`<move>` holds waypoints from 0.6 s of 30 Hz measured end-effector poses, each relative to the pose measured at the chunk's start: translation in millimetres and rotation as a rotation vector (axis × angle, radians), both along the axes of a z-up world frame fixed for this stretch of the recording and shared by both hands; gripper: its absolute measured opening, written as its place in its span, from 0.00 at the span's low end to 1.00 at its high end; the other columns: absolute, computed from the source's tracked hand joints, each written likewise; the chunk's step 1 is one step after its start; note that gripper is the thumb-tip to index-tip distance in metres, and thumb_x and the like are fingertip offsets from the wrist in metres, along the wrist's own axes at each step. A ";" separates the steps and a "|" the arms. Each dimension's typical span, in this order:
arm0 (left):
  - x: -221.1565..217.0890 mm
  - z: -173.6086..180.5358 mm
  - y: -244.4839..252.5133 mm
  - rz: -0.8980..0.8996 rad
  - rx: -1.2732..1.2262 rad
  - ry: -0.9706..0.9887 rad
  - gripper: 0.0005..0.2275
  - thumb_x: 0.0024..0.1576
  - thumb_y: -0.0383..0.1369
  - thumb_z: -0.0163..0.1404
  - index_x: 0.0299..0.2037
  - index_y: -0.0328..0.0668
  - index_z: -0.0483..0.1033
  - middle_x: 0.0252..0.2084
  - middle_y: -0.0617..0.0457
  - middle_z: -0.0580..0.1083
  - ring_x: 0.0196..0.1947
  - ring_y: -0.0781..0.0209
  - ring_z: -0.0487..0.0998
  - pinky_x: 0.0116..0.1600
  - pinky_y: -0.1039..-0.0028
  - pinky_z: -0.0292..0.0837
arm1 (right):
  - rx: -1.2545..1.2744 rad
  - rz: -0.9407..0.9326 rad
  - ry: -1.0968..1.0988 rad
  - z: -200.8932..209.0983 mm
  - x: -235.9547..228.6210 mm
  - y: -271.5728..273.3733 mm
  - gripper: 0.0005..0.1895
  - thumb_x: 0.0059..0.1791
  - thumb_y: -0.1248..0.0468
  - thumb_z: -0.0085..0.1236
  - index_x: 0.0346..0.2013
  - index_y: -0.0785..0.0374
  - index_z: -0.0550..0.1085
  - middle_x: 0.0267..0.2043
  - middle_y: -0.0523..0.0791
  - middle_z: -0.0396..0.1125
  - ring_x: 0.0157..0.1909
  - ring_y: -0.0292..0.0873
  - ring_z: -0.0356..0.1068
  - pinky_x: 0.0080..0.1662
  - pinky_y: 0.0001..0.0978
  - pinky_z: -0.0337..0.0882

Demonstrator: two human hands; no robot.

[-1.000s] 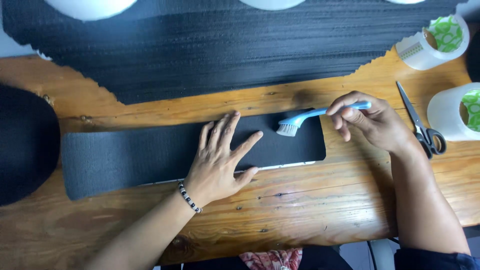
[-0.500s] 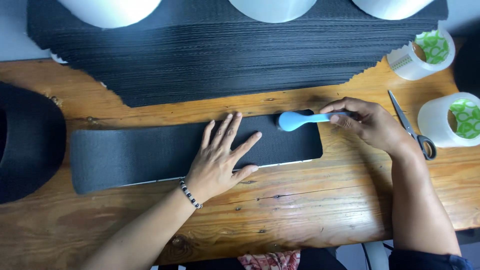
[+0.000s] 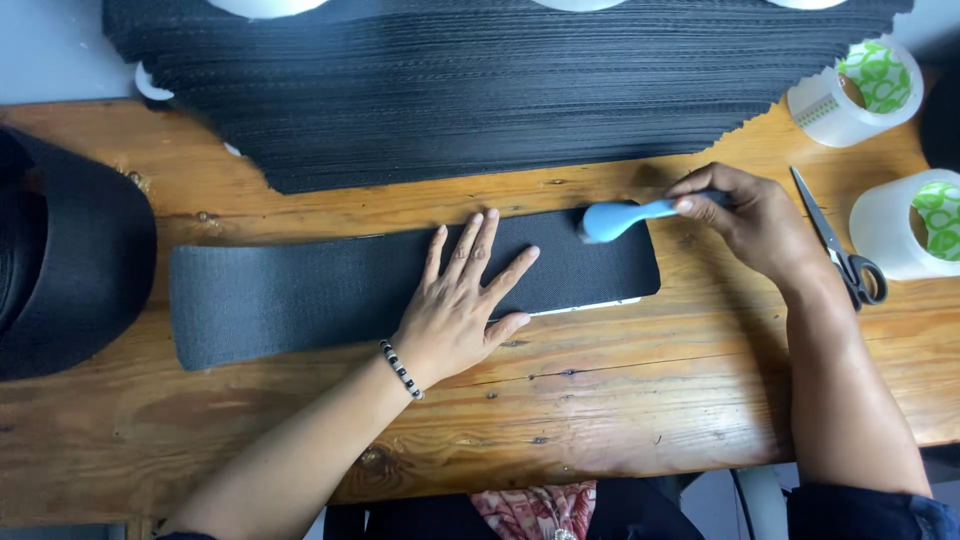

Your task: The person brushes a black fabric strip with a blue brush to remove loose fibers. They then flip the strip over and continue brushing the other side.

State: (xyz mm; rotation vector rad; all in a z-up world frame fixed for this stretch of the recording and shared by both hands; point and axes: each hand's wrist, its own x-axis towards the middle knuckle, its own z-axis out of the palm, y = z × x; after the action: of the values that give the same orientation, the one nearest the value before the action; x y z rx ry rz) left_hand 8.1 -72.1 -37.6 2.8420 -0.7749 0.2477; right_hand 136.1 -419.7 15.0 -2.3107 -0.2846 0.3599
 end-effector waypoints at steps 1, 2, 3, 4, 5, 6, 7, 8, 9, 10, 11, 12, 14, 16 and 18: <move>-1.4 -1.1 0.2 0.007 -0.002 -0.002 0.33 0.65 0.58 0.39 0.78 0.62 0.47 0.79 0.32 0.43 0.80 0.38 0.45 0.77 0.41 0.41 | -0.002 0.007 -0.002 -3.8 0.4 -1.9 0.09 0.55 0.60 0.59 0.48 0.58 0.78 0.44 0.38 0.74 0.45 0.33 0.67 0.51 0.26 0.63; -1.5 -1.6 0.1 0.008 0.001 -0.004 0.33 0.65 0.59 0.40 0.78 0.62 0.47 0.79 0.32 0.43 0.80 0.38 0.45 0.77 0.41 0.41 | 0.051 0.105 0.016 -7.3 0.1 -5.0 0.09 0.54 0.62 0.59 0.47 0.58 0.78 0.44 0.40 0.74 0.47 0.34 0.69 0.51 0.26 0.66; -1.0 -1.8 -0.9 0.010 0.005 -0.005 0.33 0.64 0.59 0.40 0.78 0.63 0.47 0.79 0.32 0.43 0.79 0.38 0.45 0.77 0.41 0.41 | 0.104 0.204 0.035 -10.6 0.4 -8.9 0.08 0.52 0.63 0.59 0.46 0.58 0.78 0.44 0.42 0.75 0.48 0.36 0.72 0.52 0.27 0.68; -0.9 -0.6 -0.7 0.007 0.007 -0.009 0.33 0.64 0.59 0.40 0.78 0.63 0.47 0.79 0.32 0.43 0.79 0.38 0.45 0.77 0.41 0.41 | 0.106 0.201 0.031 -3.8 -3.2 -3.0 0.08 0.52 0.63 0.59 0.46 0.58 0.78 0.44 0.42 0.75 0.48 0.36 0.72 0.52 0.27 0.68; -0.4 0.4 -1.2 0.009 0.000 -0.007 0.33 0.63 0.58 0.42 0.78 0.62 0.48 0.79 0.32 0.43 0.79 0.38 0.45 0.77 0.41 0.41 | 0.023 0.280 0.141 2.7 -6.3 2.2 0.10 0.51 0.59 0.59 0.44 0.56 0.81 0.39 0.39 0.77 0.44 0.34 0.73 0.49 0.25 0.68; -1.6 1.2 -1.0 0.007 -0.005 0.001 0.34 0.63 0.57 0.44 0.78 0.62 0.49 0.79 0.32 0.43 0.79 0.38 0.45 0.76 0.41 0.41 | -0.057 0.353 0.258 7.6 -12.5 7.4 0.12 0.49 0.56 0.60 0.43 0.54 0.83 0.35 0.37 0.79 0.39 0.31 0.74 0.46 0.23 0.68; -1.2 1.6 -1.0 -0.001 -0.001 0.004 0.34 0.63 0.57 0.44 0.78 0.62 0.49 0.79 0.32 0.43 0.79 0.38 0.45 0.76 0.41 0.41 | -0.051 0.345 0.260 10.3 -12.8 8.4 0.12 0.49 0.56 0.60 0.43 0.54 0.83 0.35 0.37 0.79 0.39 0.31 0.74 0.46 0.23 0.68; -0.8 1.9 -1.2 0.000 -0.004 0.002 0.33 0.64 0.57 0.42 0.77 0.62 0.49 0.79 0.32 0.44 0.79 0.38 0.46 0.76 0.41 0.41 | -0.017 0.278 0.202 13.0 -13.3 9.1 0.11 0.49 0.58 0.60 0.43 0.56 0.83 0.38 0.37 0.79 0.43 0.31 0.74 0.49 0.23 0.68; -0.4 2.1 -1.1 0.002 -0.007 -0.001 0.32 0.64 0.57 0.40 0.77 0.62 0.49 0.78 0.32 0.44 0.79 0.38 0.47 0.76 0.41 0.42 | 0.016 0.209 0.145 15.7 -13.7 10.2 0.11 0.50 0.60 0.60 0.44 0.57 0.82 0.42 0.38 0.79 0.46 0.31 0.74 0.51 0.24 0.68; 0.4 2.4 -1.1 -0.004 -0.007 0.000 0.32 0.64 0.57 0.40 0.77 0.62 0.49 0.78 0.32 0.44 0.79 0.38 0.47 0.76 0.41 0.42 | 0.016 0.204 0.145 11.4 -8.7 5.6 0.11 0.50 0.60 0.60 0.44 0.57 0.82 0.42 0.38 0.79 0.46 0.31 0.74 0.51 0.24 0.68; 0.9 2.7 -0.6 -0.007 -0.012 0.004 0.32 0.64 0.57 0.41 0.77 0.61 0.50 0.78 0.32 0.45 0.79 0.38 0.47 0.76 0.41 0.42 | 0.000 0.082 0.053 7.0 -3.8 1.6 0.10 0.53 0.60 0.60 0.46 0.56 0.81 0.41 0.38 0.76 0.45 0.32 0.70 0.50 0.25 0.65; -0.2 2.7 -0.3 -0.004 -0.019 0.011 0.32 0.64 0.57 0.41 0.77 0.61 0.50 0.78 0.32 0.45 0.79 0.38 0.46 0.76 0.40 0.42 | -0.019 -0.035 -0.036 2.5 1.5 -1.9 0.08 0.56 0.59 0.60 0.48 0.55 0.79 0.41 0.37 0.73 0.43 0.32 0.66 0.49 0.25 0.62; -0.6 2.6 -0.8 -0.004 -0.019 0.007 0.32 0.64 0.57 0.41 0.77 0.61 0.51 0.78 0.32 0.45 0.79 0.38 0.46 0.76 0.40 0.42 | 0.025 0.004 -0.033 -1.2 0.2 -8.1 0.05 0.56 0.62 0.60 0.45 0.56 0.79 0.41 0.37 0.73 0.43 0.31 0.65 0.49 0.24 0.62; -0.4 2.9 0.0 -0.002 -0.015 0.002 0.32 0.64 0.57 0.42 0.77 0.61 0.51 0.78 0.32 0.45 0.79 0.38 0.46 0.76 0.40 0.42 | 0.073 0.045 -0.030 7.4 -4.7 -2.6 0.02 0.56 0.64 0.60 0.42 0.57 0.79 0.40 0.37 0.72 0.43 0.31 0.65 0.49 0.23 0.62; 0.2 2.6 -0.1 -0.007 0.003 0.004 0.32 0.64 0.58 0.41 0.77 0.62 0.49 0.78 0.32 0.44 0.79 0.38 0.47 0.76 0.41 0.42 | -0.041 0.286 0.144 27.8 -16.8 10.8 0.09 0.49 0.59 0.60 0.39 0.56 0.84 0.37 0.37 0.81 0.43 0.30 0.76 0.49 0.24 0.71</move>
State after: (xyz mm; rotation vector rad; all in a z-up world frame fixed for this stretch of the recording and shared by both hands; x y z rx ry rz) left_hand 8.2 -72.2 -35.0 2.8415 -0.7855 0.2403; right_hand 119.3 -408.9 42.8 -2.2727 -0.5421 0.6773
